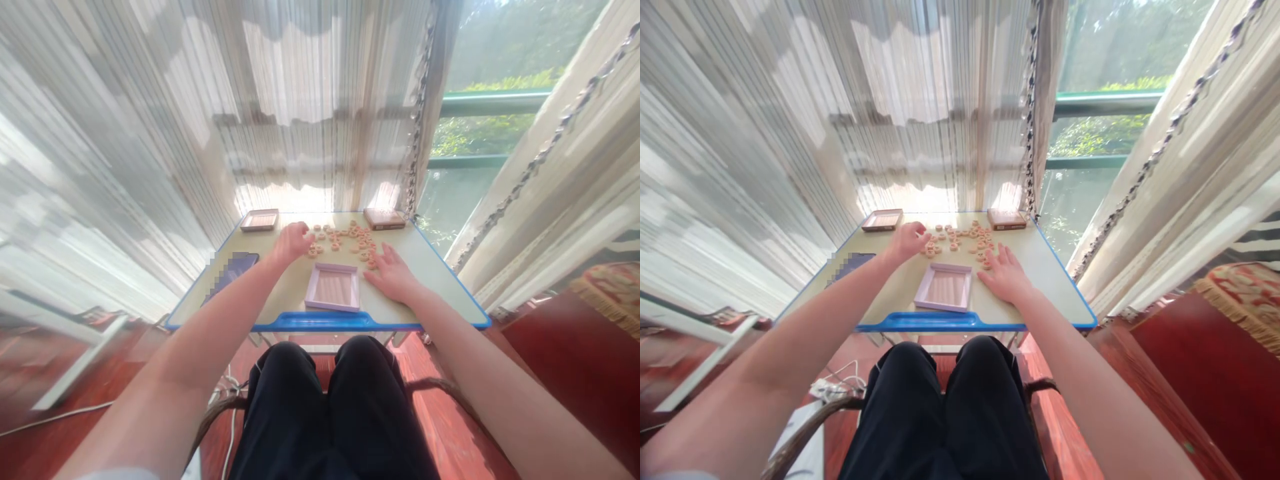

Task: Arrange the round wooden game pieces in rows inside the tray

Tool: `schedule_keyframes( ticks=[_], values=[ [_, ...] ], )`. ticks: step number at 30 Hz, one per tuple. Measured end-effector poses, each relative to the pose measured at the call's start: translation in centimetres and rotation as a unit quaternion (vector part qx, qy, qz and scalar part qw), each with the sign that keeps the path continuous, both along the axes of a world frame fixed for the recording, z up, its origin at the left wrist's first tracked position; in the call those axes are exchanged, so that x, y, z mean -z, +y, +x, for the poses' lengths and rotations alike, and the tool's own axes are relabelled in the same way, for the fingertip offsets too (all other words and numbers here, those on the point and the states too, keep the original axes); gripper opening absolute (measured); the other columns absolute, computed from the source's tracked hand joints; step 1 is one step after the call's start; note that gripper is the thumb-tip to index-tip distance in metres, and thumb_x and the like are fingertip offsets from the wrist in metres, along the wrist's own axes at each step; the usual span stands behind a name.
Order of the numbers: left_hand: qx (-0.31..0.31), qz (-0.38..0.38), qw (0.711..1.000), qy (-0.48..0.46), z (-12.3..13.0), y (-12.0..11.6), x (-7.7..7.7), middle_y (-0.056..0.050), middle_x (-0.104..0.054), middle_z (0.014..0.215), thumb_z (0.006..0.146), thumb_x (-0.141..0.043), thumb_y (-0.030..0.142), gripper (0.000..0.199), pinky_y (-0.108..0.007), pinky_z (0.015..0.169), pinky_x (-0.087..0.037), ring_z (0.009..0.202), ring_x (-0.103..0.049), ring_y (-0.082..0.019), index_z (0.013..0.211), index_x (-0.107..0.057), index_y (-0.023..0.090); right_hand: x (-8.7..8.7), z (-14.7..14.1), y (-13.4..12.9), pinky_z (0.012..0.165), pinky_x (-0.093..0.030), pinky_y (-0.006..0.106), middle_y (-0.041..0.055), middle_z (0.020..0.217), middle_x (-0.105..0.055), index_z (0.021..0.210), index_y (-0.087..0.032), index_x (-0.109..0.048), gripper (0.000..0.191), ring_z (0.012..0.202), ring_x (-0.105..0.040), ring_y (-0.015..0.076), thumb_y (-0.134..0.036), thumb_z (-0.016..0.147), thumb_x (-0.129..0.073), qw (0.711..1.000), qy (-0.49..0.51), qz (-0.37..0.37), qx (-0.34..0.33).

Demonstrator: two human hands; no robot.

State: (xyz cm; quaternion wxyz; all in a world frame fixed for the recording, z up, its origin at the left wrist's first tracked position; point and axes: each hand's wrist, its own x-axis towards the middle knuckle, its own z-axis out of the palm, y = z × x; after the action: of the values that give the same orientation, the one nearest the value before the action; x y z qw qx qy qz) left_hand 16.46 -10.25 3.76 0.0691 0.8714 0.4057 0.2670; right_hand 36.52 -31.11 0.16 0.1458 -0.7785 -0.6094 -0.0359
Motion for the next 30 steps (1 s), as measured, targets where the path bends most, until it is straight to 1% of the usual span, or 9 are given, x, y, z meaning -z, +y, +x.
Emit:
schedule_keyframes(
  ticks=[2, 5, 7, 9, 13, 18, 21, 23, 30],
  values=[
    [0.033, 0.002, 0.999, -0.023, 0.8, 1.1, 1.1, -0.012, -0.068, 0.11, 0.083, -0.055, 0.043, 0.037, -0.037, 0.098, -0.046, 0.107, -0.061, -0.026, 0.107, -0.065, 0.016, 0.1, 0.6, 1.8, 0.118, -0.016, 0.049, 0.0132, 0.16, -0.012, 0.151, -0.017, -0.026, 0.074, 0.146, -0.01, 0.0337, -0.056, 0.09, -0.04, 0.999, -0.009, -0.049, -0.004],
    [0.077, -0.01, 0.996, -0.049, 1.6, 1.8, 2.9, -0.012, -0.059, 0.13, 0.087, -0.05, 0.05, 0.05, -0.039, 0.111, -0.036, 0.127, -0.049, -0.026, 0.124, -0.057, 0.018, -0.2, 0.6, 4.6, 0.118, -0.013, 0.049, 0.0096, 0.161, -0.008, 0.152, -0.021, -0.027, 0.071, 0.147, -0.008, 0.0323, -0.054, 0.091, -0.039, 0.997, -0.017, -0.071, -0.022],
    [0.103, -0.059, 0.993, -0.02, 1.9, 1.9, 3.7, -0.01, -0.054, 0.137, 0.089, -0.045, 0.053, 0.053, -0.04, 0.111, -0.035, 0.13, -0.046, -0.026, 0.13, -0.053, 0.021, -0.3, 0.4, 6.3, 0.117, -0.016, 0.05, 0.0091, 0.16, -0.017, 0.149, -0.022, -0.034, 0.064, 0.146, -0.013, 0.032, -0.051, 0.091, -0.039, 0.997, -0.009, -0.063, -0.035],
    [0.122, -0.094, 0.988, 0.003, 2.0, 1.9, 3.9, -0.012, -0.043, 0.147, 0.091, -0.038, 0.054, 0.056, -0.04, 0.11, -0.036, 0.132, -0.045, -0.026, 0.131, -0.053, 0.018, -0.2, 0.3, 7.7, 0.116, -0.019, 0.05, 0.0084, 0.156, -0.029, 0.143, -0.024, -0.044, 0.057, 0.145, -0.02, 0.0314, -0.048, 0.092, -0.04, 0.998, 0.005, -0.045, -0.05],
    [0.123, -0.113, 0.986, 0.015, 1.9, 2.0, 3.5, -0.011, -0.048, 0.144, 0.09, -0.04, 0.052, 0.051, -0.037, 0.11, -0.035, 0.129, -0.049, -0.025, 0.125, -0.058, 0.019, 0.2, 0.6, 9.2, 0.115, -0.023, 0.051, 0.0072, 0.15, -0.041, 0.135, -0.025, -0.053, 0.051, 0.141, -0.03, 0.0303, -0.046, 0.09, -0.045, 0.997, 0.036, 0.006, -0.071],
    [0.087, -0.139, 0.986, -0.043, 1.9, 2.3, 3.2, -0.011, -0.06, 0.129, 0.092, -0.035, 0.033, 0.042, -0.034, 0.105, -0.04, 0.121, -0.055, -0.023, 0.121, -0.061, 0.016, 0.4, 1.6, 9.2, 0.111, -0.028, 0.05, 0.0064, 0.141, -0.052, 0.122, -0.025, -0.064, 0.04, 0.135, -0.038, 0.0287, -0.04, 0.091, -0.046, 0.99, 0.049, 0.085, -0.097],
    [0.054, -0.168, 0.982, -0.063, 1.8, 2.5, 3.3, -0.008, -0.067, 0.117, 0.088, -0.037, 0.027, 0.039, -0.033, 0.098, -0.045, 0.11, -0.061, -0.023, 0.114, -0.065, 0.018, 0.1, 1.8, 9.0, 0.105, -0.035, 0.048, 0.0078, 0.124, -0.063, 0.111, -0.024, -0.07, 0.035, 0.119, -0.05, 0.0274, -0.035, 0.092, -0.042, 0.99, 0.036, 0.095, -0.1],
    [0.041, -0.172, 0.982, -0.066, 1.6, 2.6, 3.3, -0.006, -0.07, 0.11, 0.085, -0.039, 0.023, 0.038, -0.034, 0.097, -0.046, 0.104, -0.063, -0.023, 0.111, -0.066, 0.02, -0.2, 1.6, 8.8, 0.1, -0.037, 0.047, 0.0074, 0.118, -0.066, 0.109, -0.024, -0.071, 0.034, 0.11, -0.052, 0.0267, -0.035, 0.093, -0.042, 0.99, 0.029, 0.093, -0.104],
    [0.033, -0.158, 0.985, -0.066, 1.5, 2.7, 3.3, -0.005, -0.072, 0.104, 0.082, -0.041, 0.022, 0.034, -0.036, 0.096, -0.047, 0.1, -0.064, -0.023, 0.102, -0.069, 0.021, -0.8, 1.2, 8.3, 0.091, -0.042, 0.041, 0.0046, 0.099, -0.073, 0.089, -0.023, -0.072, 0.02, 0.1, -0.054, 0.0255, -0.028, 0.085, -0.053, 0.989, 0.057, 0.093, -0.098]
  ],
)
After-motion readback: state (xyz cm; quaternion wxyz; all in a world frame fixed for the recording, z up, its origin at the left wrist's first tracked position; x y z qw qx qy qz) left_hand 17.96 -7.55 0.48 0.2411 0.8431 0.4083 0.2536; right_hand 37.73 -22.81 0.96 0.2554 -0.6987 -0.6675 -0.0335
